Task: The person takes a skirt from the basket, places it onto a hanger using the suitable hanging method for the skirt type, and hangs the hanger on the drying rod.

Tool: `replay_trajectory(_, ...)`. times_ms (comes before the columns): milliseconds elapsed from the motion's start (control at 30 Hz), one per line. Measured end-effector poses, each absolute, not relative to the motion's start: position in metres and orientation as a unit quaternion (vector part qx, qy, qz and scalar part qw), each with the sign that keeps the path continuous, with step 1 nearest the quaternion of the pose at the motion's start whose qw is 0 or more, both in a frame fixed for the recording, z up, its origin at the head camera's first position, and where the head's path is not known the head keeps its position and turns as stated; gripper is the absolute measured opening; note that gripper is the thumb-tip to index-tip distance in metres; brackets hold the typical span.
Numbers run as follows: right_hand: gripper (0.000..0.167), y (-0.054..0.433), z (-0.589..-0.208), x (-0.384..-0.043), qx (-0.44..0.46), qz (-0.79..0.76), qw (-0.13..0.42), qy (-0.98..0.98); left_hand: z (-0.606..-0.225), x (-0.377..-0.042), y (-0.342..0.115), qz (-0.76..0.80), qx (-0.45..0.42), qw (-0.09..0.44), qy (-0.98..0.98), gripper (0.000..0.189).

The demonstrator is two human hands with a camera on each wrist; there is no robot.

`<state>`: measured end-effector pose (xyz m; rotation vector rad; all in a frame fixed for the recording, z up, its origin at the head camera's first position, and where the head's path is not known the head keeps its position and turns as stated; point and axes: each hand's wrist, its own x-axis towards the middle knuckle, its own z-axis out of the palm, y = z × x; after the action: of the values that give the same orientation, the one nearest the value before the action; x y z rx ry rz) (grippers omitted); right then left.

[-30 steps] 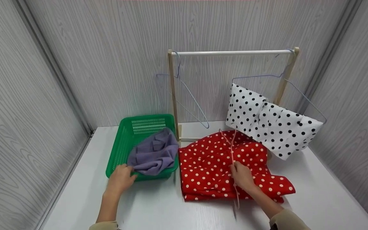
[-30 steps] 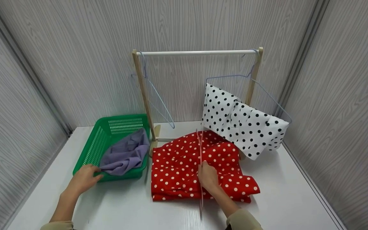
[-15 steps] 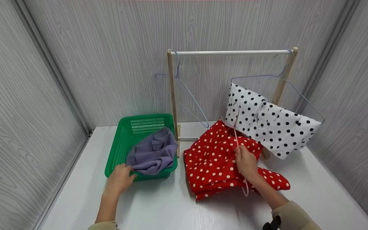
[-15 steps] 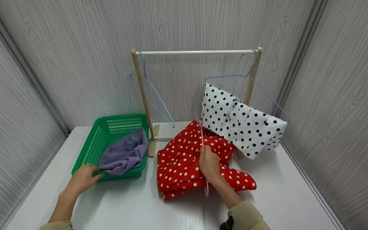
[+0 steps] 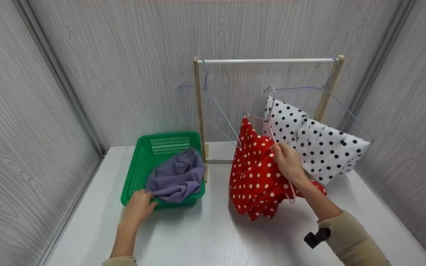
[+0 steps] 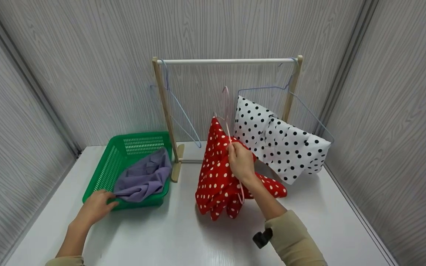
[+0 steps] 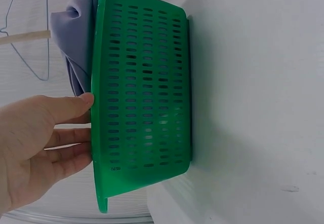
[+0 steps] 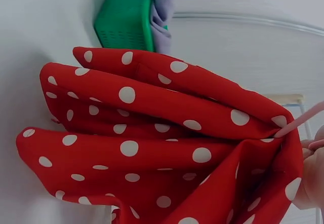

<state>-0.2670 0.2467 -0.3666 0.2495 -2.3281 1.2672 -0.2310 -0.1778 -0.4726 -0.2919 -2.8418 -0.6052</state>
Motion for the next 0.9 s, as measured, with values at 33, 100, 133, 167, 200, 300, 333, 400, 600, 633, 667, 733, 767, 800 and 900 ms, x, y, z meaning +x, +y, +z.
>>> replay_trajectory(33, 0.024, 0.247, -0.363, -0.270, 0.094, 0.469, 0.238, -0.845, -0.473, -0.231, -0.178, -0.206, -0.100, 0.112, -0.967, 0.014)
replay_trajectory(100, 0.025, 0.247, -0.357, -0.277, 0.101, 0.477, 0.241, -0.840, -0.473, -0.230, -0.178, -0.208, -0.100, 0.117, -0.966, 0.013)
replay_trajectory(133, 0.025, 0.246, -0.354, -0.280, 0.104, 0.479, 0.242, -0.837, -0.473, -0.229, -0.178, -0.209, -0.101, 0.118, -0.966, 0.013)
replay_trajectory(167, 0.025, 0.246, -0.351, -0.282, 0.106, 0.483, 0.242, -0.835, -0.473, -0.229, -0.178, -0.211, -0.101, 0.119, -0.965, 0.012)
replay_trajectory(200, 0.025, 0.246, -0.348, -0.285, 0.108, 0.483, 0.241, -0.835, -0.473, -0.229, -0.178, -0.211, -0.100, 0.120, -0.965, 0.012)
replay_trajectory(300, 0.025, 0.246, -0.339, -0.292, 0.114, 0.483, 0.241, -0.834, -0.473, -0.229, -0.178, -0.214, -0.098, 0.120, -0.964, 0.012)
replay_trajectory(333, 0.025, 0.246, -0.335, -0.294, 0.117, 0.485, 0.241, -0.833, -0.473, -0.229, -0.177, -0.214, -0.098, 0.121, -0.964, 0.013)
replay_trajectory(400, 0.026, 0.247, -0.328, -0.300, 0.121, 0.483, 0.244, -0.832, -0.473, -0.230, -0.176, -0.213, -0.098, 0.122, -0.965, 0.013)
replay_trajectory(600, 0.026, 0.247, -0.310, -0.322, 0.120, 0.455, 0.263, -0.842, -0.474, -0.231, -0.176, -0.204, -0.096, 0.122, -0.967, 0.014)
replay_trajectory(633, 0.027, 0.247, -0.307, -0.325, 0.118, 0.451, 0.266, -0.844, -0.474, -0.231, -0.176, -0.203, -0.096, 0.122, -0.967, 0.014)
replay_trajectory(667, 0.027, 0.247, -0.305, -0.329, 0.117, 0.450, 0.268, -0.844, -0.474, -0.230, -0.176, -0.203, -0.095, 0.122, -0.967, 0.014)
replay_trajectory(733, 0.027, 0.248, -0.300, -0.335, 0.116, 0.445, 0.273, -0.845, -0.474, -0.230, -0.176, -0.205, -0.095, 0.121, -0.967, 0.014)
replay_trajectory(767, 0.028, 0.248, -0.297, -0.338, 0.115, 0.447, 0.274, -0.844, -0.474, -0.230, -0.176, -0.207, -0.094, 0.120, -0.966, 0.014)
replay_trajectory(800, 0.028, 0.248, -0.295, -0.341, 0.114, 0.450, 0.274, -0.842, -0.474, -0.230, -0.176, -0.206, -0.094, 0.120, -0.967, 0.014)
replay_trajectory(900, 0.029, 0.247, -0.290, -0.349, 0.111, 0.451, 0.273, -0.843, -0.474, -0.229, -0.177, -0.206, -0.091, 0.118, -0.967, 0.014)
